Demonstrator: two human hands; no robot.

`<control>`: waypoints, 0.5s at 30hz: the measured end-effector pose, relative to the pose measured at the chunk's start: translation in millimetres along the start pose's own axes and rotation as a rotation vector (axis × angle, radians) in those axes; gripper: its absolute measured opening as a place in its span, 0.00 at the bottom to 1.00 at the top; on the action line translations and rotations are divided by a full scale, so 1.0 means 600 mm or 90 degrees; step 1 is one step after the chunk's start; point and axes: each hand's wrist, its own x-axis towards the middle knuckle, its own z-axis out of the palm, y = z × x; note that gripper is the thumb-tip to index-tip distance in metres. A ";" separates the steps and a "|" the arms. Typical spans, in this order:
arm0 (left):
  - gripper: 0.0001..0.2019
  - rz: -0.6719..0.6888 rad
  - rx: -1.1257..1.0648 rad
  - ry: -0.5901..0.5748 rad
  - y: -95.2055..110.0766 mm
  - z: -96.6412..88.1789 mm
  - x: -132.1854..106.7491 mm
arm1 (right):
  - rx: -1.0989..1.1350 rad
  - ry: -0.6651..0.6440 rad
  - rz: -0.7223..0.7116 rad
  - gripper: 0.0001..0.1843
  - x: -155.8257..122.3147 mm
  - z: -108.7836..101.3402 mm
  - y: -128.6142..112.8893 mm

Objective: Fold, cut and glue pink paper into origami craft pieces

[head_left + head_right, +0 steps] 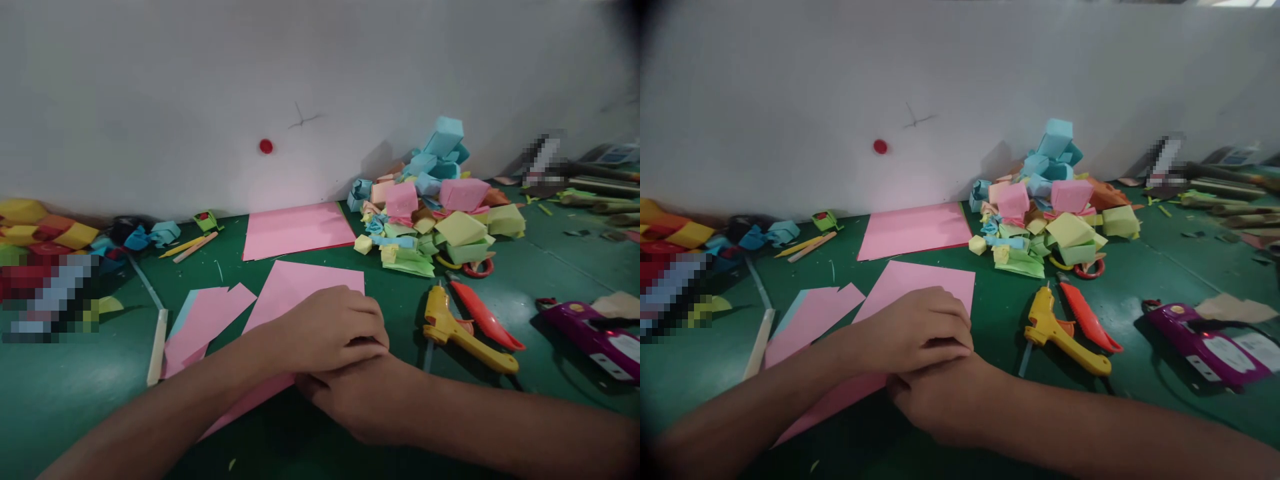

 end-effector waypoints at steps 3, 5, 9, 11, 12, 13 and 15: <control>0.10 0.006 0.019 0.016 0.002 0.002 0.003 | -0.017 0.012 -0.005 0.22 0.002 -0.002 0.000; 0.09 -0.004 0.019 0.034 0.003 0.001 0.004 | -0.026 0.028 -0.012 0.20 0.003 -0.005 0.001; 0.08 -0.070 0.012 0.084 0.001 -0.010 0.001 | -0.038 0.050 -0.039 0.17 0.004 -0.014 0.004; 0.08 -0.117 0.023 0.112 -0.003 -0.022 -0.007 | -0.039 0.062 -0.047 0.14 0.004 -0.018 0.006; 0.08 -0.146 0.037 0.128 -0.006 -0.029 -0.015 | -0.040 0.063 -0.051 0.13 0.003 -0.019 0.007; 0.08 -0.179 0.060 0.146 -0.010 -0.037 -0.025 | -0.041 0.061 -0.055 0.13 0.002 -0.020 0.007; 0.08 -0.254 0.112 0.173 -0.024 -0.056 -0.056 | -0.044 0.060 -0.060 0.14 -0.001 -0.021 0.008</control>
